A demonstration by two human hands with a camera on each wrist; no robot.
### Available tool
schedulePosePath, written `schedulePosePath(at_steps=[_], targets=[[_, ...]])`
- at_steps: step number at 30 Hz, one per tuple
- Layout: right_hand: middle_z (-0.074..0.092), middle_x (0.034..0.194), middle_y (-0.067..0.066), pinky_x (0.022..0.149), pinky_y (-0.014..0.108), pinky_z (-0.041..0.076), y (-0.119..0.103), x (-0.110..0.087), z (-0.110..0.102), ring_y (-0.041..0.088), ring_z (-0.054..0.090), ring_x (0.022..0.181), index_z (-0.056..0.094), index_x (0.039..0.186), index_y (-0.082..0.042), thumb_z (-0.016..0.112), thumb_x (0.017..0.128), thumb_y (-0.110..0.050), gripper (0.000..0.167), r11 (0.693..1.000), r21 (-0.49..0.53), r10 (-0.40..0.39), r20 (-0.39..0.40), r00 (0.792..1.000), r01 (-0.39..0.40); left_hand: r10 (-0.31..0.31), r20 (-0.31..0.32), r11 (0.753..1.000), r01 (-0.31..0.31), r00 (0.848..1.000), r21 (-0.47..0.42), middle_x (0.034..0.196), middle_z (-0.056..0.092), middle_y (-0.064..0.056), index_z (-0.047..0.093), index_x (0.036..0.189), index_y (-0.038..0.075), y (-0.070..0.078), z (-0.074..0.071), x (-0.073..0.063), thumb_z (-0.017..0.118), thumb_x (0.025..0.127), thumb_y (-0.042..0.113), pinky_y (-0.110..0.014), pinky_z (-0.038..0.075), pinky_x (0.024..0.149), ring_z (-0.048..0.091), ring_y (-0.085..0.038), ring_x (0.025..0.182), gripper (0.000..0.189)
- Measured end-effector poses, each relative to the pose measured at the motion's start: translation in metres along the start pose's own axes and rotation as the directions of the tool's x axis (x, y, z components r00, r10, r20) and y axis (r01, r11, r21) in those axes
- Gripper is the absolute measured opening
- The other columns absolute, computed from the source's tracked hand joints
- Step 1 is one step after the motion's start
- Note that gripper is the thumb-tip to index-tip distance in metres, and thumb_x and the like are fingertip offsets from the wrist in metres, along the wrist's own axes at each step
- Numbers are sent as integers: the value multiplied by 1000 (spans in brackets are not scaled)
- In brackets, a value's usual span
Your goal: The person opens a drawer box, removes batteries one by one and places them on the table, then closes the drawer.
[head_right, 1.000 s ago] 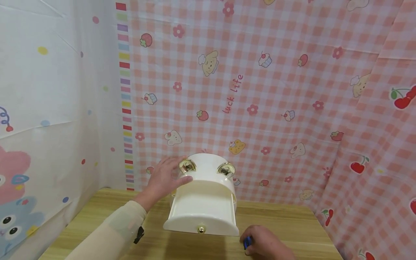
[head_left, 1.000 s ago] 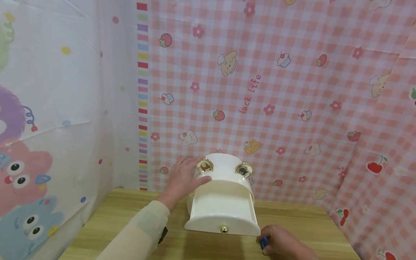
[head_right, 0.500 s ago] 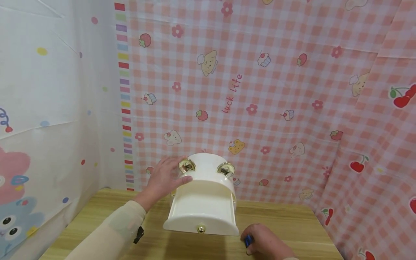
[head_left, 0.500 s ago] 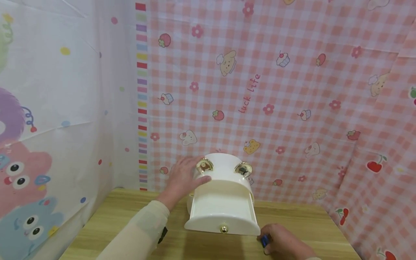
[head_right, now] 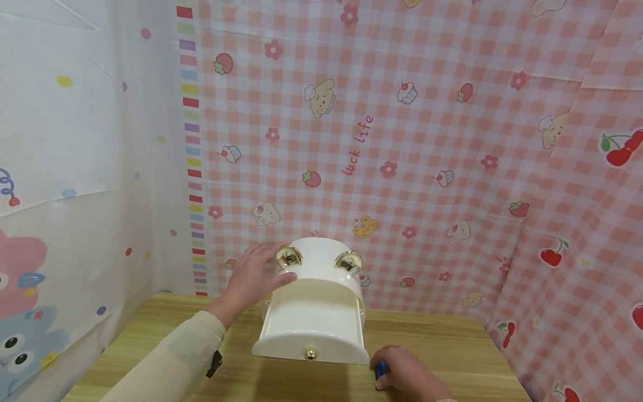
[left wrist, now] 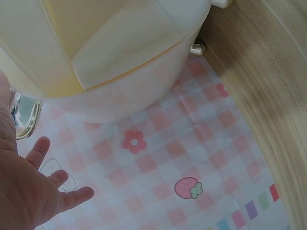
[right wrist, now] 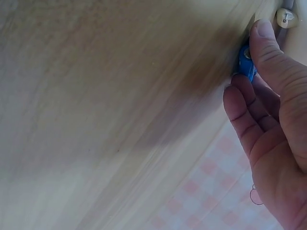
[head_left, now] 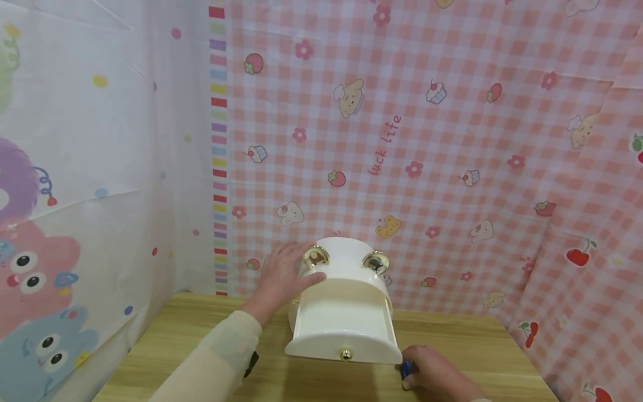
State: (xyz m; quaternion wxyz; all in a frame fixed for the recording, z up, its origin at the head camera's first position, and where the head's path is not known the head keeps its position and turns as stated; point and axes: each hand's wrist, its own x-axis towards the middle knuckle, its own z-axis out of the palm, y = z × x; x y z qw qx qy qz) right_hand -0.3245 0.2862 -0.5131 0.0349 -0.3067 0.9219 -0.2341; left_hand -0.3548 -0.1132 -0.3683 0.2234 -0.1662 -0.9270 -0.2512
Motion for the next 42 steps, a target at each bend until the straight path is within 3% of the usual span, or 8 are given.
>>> schedulePosePath(at_steps=[7,14,19,23,31,36,39,42], targets=[[71,89,-10,64,21,50,11,1,4,-4,56,78,76,98,-12,92,81,-27,28,997,-17,-71,-15,997,71,-3,8,1000,3,1000,0,158,59,-11,49,161,26,2,-1,0,77,91,63,-62,33,130,46,-38,153,83],[75,103,-2,73,23,55,-1,0,-3,1,63,86,80,103,-13,92,82,-26,27,1000,-5,11,41,999,-11,1,5,1000,-1,1000,0,158,59,-11,51,160,26,1,-1,0,77,91,62,-63,34,129,46,-38,153,82],[75,108,2,75,25,57,0,0,-3,4,66,90,81,102,-14,92,82,-27,25,1000,8,10,48,999,-11,-9,7,1000,9,1000,2,158,59,-10,51,160,27,2,-1,1,77,91,62,-62,35,128,46,-38,153,82],[74,107,1,74,24,56,-2,-1,-4,4,65,90,81,102,-15,91,83,-27,25,1000,18,14,36,999,-15,-12,9,1000,12,1000,11,158,59,-9,50,160,27,1,0,1,77,91,63,-61,34,129,46,-37,153,82],[75,101,0,58,23,46,-23,-9,-12,1,54,66,75,111,-14,83,94,-24,21,984,135,116,-19,993,-113,-10,7,1000,10,1000,4,158,59,-9,51,160,27,2,-1,0,77,91,62,-61,34,129,47,-37,153,82],[78,95,-2,61,23,50,-40,-12,-5,0,62,73,77,104,-10,79,97,-25,17,978,172,126,-62,990,-114,-12,9,1000,11,1000,16,157,60,-10,50,160,26,3,-2,0,77,91,63,-61,36,127,47,-37,152,83],[81,100,8,69,22,55,-50,-11,3,1,69,84,76,108,-2,76,100,-23,23,945,306,137,-47,990,-116,-11,8,1000,11,1000,19,157,60,-9,50,160,26,2,-2,0,77,90,63,-61,37,127,48,-37,152,83],[81,104,15,67,22,55,-63,-11,11,6,66,80,74,113,5,70,104,-24,31,834,512,214,44,976,-206,-11,5,1000,11,1000,15,157,60,-9,51,160,26,2,-1,1,77,90,63,-61,37,126,48,-37,151,83]])
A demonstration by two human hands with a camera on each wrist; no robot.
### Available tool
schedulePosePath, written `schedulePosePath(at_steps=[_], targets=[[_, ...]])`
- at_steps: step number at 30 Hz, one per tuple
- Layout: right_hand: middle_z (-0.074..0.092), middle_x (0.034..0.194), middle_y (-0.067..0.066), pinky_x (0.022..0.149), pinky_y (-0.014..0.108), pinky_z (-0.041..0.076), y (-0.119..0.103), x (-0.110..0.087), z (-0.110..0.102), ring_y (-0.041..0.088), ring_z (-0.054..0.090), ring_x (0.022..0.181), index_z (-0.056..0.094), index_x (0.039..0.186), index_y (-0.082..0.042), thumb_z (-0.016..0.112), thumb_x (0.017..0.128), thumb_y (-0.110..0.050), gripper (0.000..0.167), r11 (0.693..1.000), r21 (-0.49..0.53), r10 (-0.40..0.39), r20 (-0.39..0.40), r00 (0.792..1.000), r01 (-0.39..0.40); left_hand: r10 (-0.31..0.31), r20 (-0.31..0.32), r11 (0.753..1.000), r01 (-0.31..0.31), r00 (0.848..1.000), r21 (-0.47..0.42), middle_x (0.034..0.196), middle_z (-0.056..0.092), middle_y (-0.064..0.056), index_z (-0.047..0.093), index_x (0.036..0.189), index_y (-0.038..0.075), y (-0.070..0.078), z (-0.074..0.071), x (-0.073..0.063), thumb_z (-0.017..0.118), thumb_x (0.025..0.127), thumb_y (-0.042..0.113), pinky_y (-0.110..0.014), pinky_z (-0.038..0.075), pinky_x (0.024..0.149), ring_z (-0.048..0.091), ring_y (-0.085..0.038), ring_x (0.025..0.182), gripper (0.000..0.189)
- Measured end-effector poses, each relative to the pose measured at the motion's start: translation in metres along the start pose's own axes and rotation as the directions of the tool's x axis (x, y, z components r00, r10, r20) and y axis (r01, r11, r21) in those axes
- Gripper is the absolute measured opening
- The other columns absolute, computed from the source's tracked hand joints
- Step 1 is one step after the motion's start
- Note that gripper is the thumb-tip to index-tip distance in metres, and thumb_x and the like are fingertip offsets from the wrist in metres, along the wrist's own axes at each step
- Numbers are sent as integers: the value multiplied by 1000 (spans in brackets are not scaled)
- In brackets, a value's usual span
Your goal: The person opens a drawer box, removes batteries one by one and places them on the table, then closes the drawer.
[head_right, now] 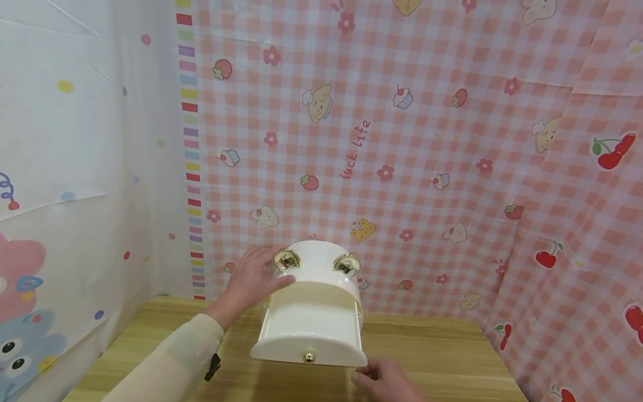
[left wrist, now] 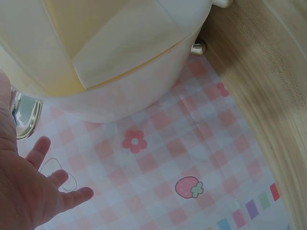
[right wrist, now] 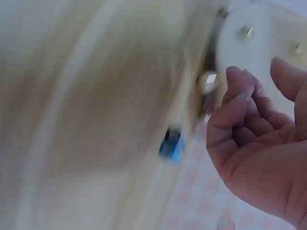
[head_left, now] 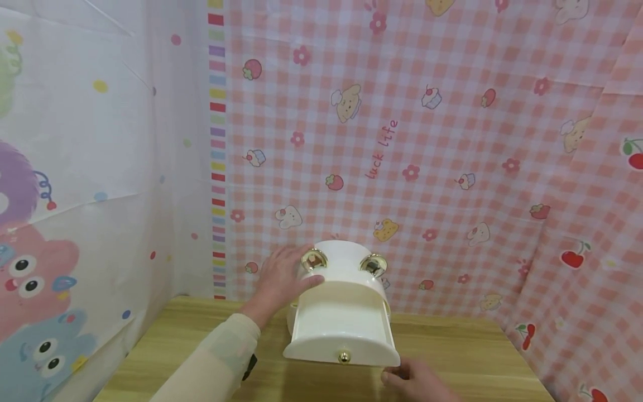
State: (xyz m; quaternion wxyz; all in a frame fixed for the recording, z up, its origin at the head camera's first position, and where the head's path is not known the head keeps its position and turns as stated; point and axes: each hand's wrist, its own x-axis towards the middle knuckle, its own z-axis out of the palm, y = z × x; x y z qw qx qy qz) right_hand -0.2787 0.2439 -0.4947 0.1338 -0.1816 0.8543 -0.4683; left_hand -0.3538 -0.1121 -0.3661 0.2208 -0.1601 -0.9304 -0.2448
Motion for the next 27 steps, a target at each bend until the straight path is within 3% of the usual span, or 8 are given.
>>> schedulePosePath(at_steps=[4,6,10,14,18,22,27], targets=[[81,102,11,67,25,55,-14,-6,19,10,65,78,74,113,7,65,106,-34,42,977,171,117,59,991,-126,-1,-5,1000,1,1000,-9,156,61,-9,52,159,27,0,0,-1,78,90,63,-61,38,126,49,-37,151,82],[81,103,9,75,28,60,-21,-8,29,12,72,87,75,115,6,64,107,-40,48,957,237,148,94,984,-167,0,-8,1000,0,1000,-14,156,61,-9,52,159,28,0,0,-1,78,90,63,-61,37,126,48,-37,151,82],[82,108,5,85,28,64,-37,-11,46,12,77,97,73,123,6,66,105,-46,55,882,405,188,163,969,-240,1,-11,1000,-1,1000,-19,156,61,-9,52,159,27,-1,1,-1,78,90,62,-62,37,126,48,-37,151,82],[81,109,-2,89,27,63,-54,-14,51,11,76,101,73,128,-2,61,107,-50,53,798,536,162,251,954,-276,-2,-7,1000,1,1000,-19,157,60,-9,51,159,27,-1,1,-1,78,90,62,-63,36,127,47,-38,152,82],[79,107,-9,85,23,58,-69,-13,51,7,70,96,73,125,-16,55,109,-54,45,725,631,95,303,948,-274,-4,0,1000,4,1000,-15,159,58,-9,50,160,28,-2,1,-1,77,90,63,-64,34,128,45,-38,154,82],[80,101,-12,78,19,53,-80,-10,57,4,66,87,75,117,-22,54,110,-51,36,701,678,47,267,963,-222,-4,0,1000,4,1000,-16,159,58,-9,51,159,28,-1,0,-2,77,90,63,-65,33,128,45,-38,154,81],[81,96,-14,75,17,53,-87,-8,63,1,65,82,78,114,-23,54,111,-50,36,692,692,48,240,969,-206,-7,-5,1000,7,1000,-14,158,59,-10,51,159,28,0,-1,-2,78,90,62,-64,35,127,46,-38,153,81]])
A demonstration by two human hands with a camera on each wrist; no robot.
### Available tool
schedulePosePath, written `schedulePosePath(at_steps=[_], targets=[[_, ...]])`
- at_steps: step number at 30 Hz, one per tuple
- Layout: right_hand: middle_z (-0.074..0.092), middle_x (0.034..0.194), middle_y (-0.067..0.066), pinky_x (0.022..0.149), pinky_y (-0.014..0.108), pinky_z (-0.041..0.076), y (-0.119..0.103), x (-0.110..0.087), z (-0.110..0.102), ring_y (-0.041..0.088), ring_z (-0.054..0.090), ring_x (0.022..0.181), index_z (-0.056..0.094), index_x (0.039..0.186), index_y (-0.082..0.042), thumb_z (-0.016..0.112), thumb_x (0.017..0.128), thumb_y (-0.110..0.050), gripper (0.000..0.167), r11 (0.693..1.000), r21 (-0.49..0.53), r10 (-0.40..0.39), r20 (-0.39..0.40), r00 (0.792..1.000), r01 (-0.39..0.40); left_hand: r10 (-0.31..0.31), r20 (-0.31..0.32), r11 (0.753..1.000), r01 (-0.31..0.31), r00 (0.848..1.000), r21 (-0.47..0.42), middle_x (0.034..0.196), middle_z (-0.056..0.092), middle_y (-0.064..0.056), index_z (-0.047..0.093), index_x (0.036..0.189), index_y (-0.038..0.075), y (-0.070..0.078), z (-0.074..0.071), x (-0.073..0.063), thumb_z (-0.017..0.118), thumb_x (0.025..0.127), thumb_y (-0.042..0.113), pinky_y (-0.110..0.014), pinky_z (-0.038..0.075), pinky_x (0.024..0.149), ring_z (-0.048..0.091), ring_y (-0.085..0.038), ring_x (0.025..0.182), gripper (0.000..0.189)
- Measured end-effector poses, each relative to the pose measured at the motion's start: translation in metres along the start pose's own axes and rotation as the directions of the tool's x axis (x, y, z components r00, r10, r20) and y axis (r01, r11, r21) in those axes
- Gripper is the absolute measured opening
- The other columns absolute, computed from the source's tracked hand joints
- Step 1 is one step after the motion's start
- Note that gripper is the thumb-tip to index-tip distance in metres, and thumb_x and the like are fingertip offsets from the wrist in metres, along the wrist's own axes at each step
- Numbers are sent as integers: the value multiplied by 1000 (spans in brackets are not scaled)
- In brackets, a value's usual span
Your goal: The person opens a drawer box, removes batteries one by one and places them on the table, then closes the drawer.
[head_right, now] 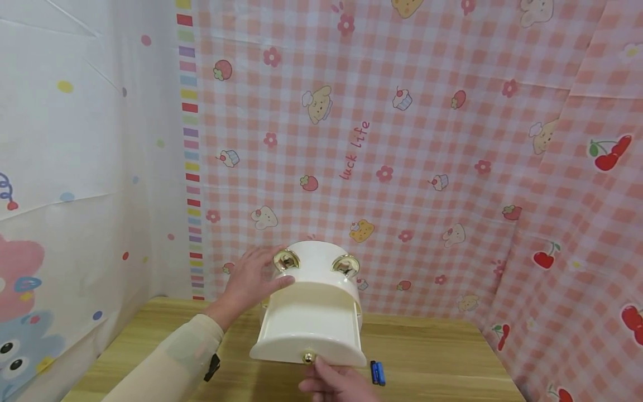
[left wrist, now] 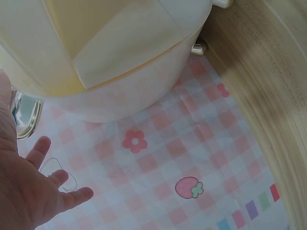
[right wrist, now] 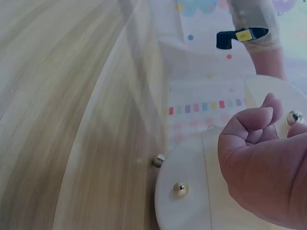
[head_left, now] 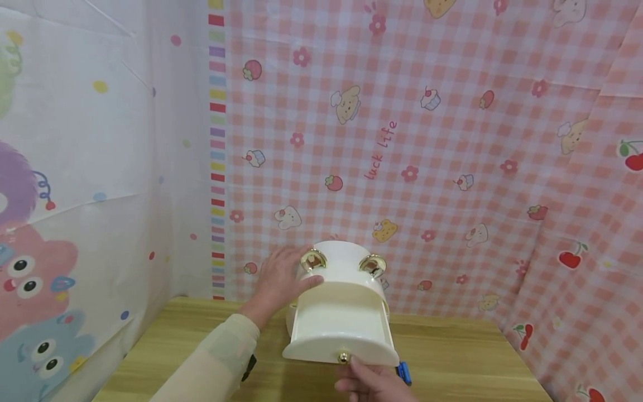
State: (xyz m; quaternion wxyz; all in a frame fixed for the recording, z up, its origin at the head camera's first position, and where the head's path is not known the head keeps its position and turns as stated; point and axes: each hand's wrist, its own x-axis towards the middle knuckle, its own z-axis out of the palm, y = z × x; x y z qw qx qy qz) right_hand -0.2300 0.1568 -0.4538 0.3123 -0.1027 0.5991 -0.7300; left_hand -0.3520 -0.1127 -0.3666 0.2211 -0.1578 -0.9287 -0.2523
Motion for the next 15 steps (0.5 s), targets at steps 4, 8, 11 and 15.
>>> schedulePosePath(at_steps=[4,8,11,15], targets=[[80,96,-15,74,16,52,-1,0,3,1,64,82,78,114,-25,51,112,-49,37,1000,26,-10,23,1000,10,8,-7,1000,-8,1000,8,157,60,-10,52,159,26,0,0,1,78,90,62,-63,36,127,48,-38,152,81],[79,96,-17,74,15,51,-3,0,7,-1,62,81,79,115,-27,49,113,-48,37,999,35,-39,32,999,38,8,-4,1000,-8,1000,3,158,59,-11,52,159,26,0,0,2,77,91,62,-62,34,128,47,-38,152,81],[78,95,-18,73,15,51,-4,0,9,-2,61,80,80,115,-28,49,113,-48,36,998,15,-59,28,998,58,10,0,1000,-10,1000,2,158,59,-11,52,159,25,0,-1,2,77,91,62,-61,33,130,47,-38,153,82],[78,94,-19,72,15,51,-6,0,13,-3,61,78,81,113,-30,48,114,-46,36,998,26,-65,21,998,64,21,10,1000,-21,1000,17,157,60,-12,52,159,24,0,-2,3,77,91,62,-61,34,129,48,-38,151,82]])
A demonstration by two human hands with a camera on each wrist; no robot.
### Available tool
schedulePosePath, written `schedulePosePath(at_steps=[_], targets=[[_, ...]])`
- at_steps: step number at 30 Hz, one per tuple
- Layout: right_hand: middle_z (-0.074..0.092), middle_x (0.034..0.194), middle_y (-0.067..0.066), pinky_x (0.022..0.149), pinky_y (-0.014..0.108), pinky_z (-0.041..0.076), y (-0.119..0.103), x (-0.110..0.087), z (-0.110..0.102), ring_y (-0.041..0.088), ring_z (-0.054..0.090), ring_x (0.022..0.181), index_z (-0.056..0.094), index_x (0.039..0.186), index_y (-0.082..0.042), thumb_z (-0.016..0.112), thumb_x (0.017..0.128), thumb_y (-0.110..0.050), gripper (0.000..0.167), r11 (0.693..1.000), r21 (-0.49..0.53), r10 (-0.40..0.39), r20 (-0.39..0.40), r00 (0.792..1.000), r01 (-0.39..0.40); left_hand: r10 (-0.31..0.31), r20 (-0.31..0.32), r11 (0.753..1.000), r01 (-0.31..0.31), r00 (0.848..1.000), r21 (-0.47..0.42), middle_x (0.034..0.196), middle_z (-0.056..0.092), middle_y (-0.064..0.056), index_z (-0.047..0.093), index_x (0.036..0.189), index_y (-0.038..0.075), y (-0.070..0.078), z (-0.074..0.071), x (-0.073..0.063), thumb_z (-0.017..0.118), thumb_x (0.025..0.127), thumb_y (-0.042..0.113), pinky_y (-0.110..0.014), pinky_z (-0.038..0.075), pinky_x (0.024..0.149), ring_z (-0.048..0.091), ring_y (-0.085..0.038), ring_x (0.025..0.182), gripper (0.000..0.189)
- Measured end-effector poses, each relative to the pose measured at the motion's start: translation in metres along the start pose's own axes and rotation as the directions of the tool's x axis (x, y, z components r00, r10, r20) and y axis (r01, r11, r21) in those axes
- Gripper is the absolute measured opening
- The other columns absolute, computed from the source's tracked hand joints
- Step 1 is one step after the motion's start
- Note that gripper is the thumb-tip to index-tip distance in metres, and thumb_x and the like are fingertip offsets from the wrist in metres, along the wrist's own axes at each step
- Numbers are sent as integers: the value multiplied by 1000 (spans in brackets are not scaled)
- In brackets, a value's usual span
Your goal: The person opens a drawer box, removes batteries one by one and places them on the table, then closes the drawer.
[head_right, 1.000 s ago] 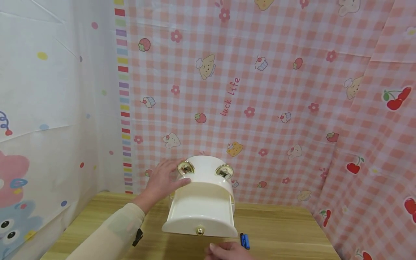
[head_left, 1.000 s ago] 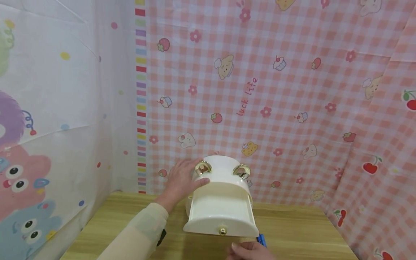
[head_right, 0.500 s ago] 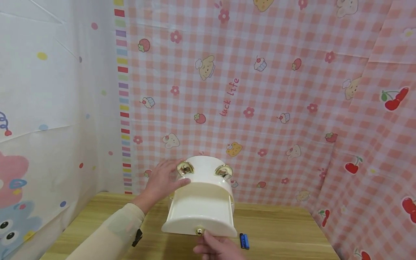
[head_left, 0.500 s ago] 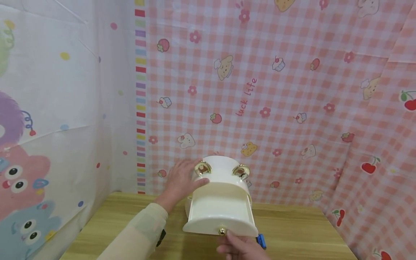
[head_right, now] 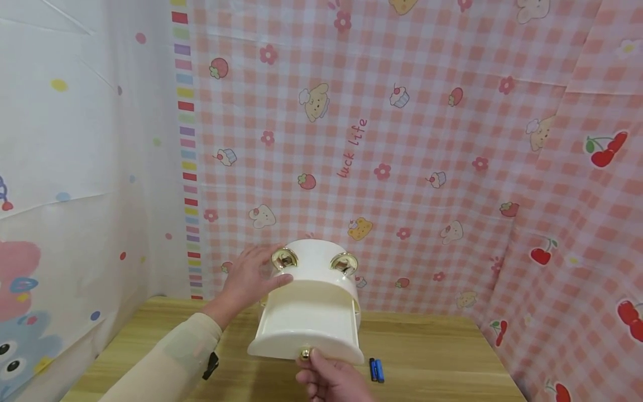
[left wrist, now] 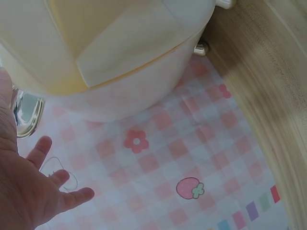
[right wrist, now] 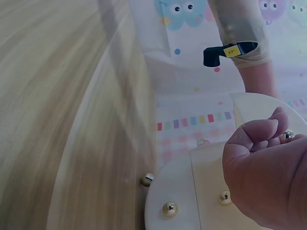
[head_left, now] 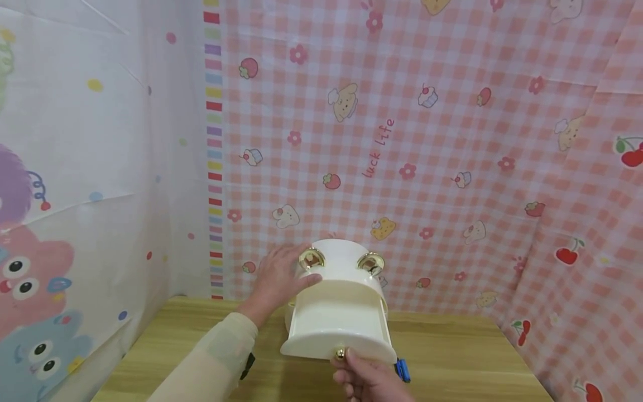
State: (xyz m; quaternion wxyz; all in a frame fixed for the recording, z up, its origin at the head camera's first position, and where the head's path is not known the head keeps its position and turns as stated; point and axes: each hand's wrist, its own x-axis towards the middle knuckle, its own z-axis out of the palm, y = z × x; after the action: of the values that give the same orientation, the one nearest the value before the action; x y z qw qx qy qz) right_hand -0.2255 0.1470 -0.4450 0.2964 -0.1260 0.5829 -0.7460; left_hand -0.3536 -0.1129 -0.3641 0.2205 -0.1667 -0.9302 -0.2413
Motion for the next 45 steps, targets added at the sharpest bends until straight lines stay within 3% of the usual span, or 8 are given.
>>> schedulePosePath(at_steps=[10,17,32,45], targets=[[77,95,-20,72,15,51,-14,1,6,-4,60,78,79,118,-26,47,114,-48,39,999,41,-1,-12,1000,2,10,14,999,-11,1000,35,157,60,-12,51,160,26,-2,-6,4,72,93,66,-62,35,128,49,-40,150,81],[77,95,-20,72,14,52,-17,6,6,-5,60,79,78,119,-23,47,114,-46,39,1000,17,-10,-41,999,11,-10,23,1000,10,1000,1,160,57,-13,51,160,28,-4,-6,2,73,93,64,-66,33,127,44,-43,153,79],[74,91,-15,70,15,52,-24,26,3,-2,57,76,76,112,-20,52,113,-44,35,997,51,-56,-126,990,63,-48,41,999,49,998,-1,161,56,-10,49,161,32,-3,-4,2,74,92,66,-66,35,126,44,-40,153,80],[75,87,-16,67,15,48,-31,51,-4,-2,54,71,76,107,-20,55,111,-45,32,993,63,-83,-210,974,98,-29,28,999,29,999,15,159,58,-11,50,160,32,-3,-1,3,74,92,66,-65,39,123,47,-39,151,80]])
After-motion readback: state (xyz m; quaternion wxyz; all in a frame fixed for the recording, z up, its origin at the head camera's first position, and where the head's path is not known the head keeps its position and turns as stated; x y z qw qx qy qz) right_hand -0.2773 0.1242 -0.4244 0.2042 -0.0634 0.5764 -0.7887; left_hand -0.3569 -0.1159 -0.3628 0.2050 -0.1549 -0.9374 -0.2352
